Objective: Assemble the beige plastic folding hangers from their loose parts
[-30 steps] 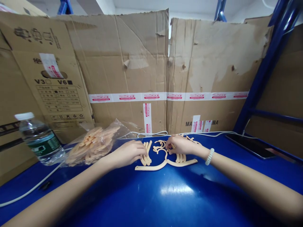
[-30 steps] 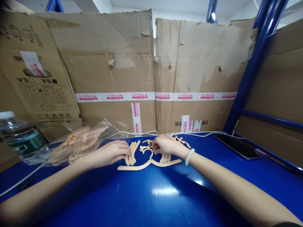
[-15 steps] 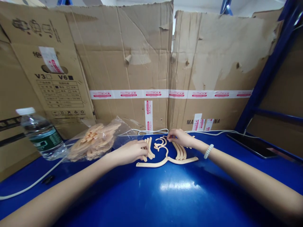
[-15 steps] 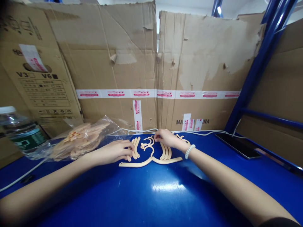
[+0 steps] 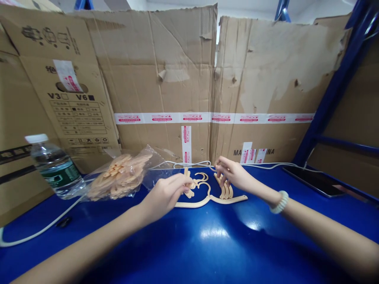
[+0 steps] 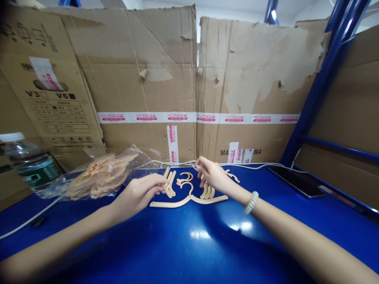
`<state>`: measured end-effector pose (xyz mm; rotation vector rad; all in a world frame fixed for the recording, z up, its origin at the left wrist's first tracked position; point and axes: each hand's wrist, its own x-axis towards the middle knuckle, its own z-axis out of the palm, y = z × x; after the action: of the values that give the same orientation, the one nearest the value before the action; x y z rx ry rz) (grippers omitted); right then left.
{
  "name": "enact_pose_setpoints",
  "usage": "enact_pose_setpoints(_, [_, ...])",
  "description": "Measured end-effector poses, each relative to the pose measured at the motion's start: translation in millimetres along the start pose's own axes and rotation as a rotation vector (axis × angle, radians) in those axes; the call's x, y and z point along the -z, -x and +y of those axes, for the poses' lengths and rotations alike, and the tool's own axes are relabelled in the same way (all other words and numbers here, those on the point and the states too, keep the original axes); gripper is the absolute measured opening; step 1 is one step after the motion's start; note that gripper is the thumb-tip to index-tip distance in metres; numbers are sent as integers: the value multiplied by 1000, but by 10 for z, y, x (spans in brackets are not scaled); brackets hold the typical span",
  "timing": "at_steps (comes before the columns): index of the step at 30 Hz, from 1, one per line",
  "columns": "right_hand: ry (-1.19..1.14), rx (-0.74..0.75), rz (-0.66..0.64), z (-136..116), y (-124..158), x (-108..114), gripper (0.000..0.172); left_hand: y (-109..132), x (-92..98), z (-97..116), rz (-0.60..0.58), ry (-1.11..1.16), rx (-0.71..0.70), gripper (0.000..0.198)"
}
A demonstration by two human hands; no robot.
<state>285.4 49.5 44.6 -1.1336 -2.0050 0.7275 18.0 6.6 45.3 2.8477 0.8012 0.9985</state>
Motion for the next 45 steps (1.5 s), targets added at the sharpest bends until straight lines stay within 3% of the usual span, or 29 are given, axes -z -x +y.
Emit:
enact_pose_setpoints(3, [-209,-30,-7,-101,311,-122,27,73,-70,288,85,183,33,19])
enact_pose_setpoints(6, [-542,-93,49,-170,533,-244,36,108,-181,483,160,390,163,21])
enact_pose_setpoints(9, [-700,-116,131,-198,654,-346,34,137,-347,543,226,567,368,21])
enact_pose_setpoints(13, [-774,-160,162,-187,749,-449,31,197,-543,531,251,869,625,3])
enact_pose_setpoints(15, [-801,-189,130,-178,793,-488,31,225,-585,544,251,984,729,12])
enact_pose_setpoints(18, [-870,-240,110,-171,847,-540,28,244,-593,585,328,1111,832,51])
enact_pose_setpoints(20, [-955,-283,117,-167,872,-573,34,246,-591,601,364,1150,850,70])
enact_pose_setpoints(23, [-1033,-340,72,-157,902,-620,43,250,-597,593,277,1157,862,43])
enact_pose_setpoints(25, [-1007,-346,16,-150,922,-645,38,256,-606,583,244,1144,858,27])
enact_pose_setpoints(28, [-949,-342,-40,-143,944,-670,29,264,-613,585,259,1149,830,26])
enact_pose_setpoints(35, [-1000,-371,-157,-169,935,-665,32,273,-580,622,199,1054,730,17])
enact_pose_setpoints(45, [-960,-349,-145,-155,920,-657,32,311,-604,600,205,948,659,16])
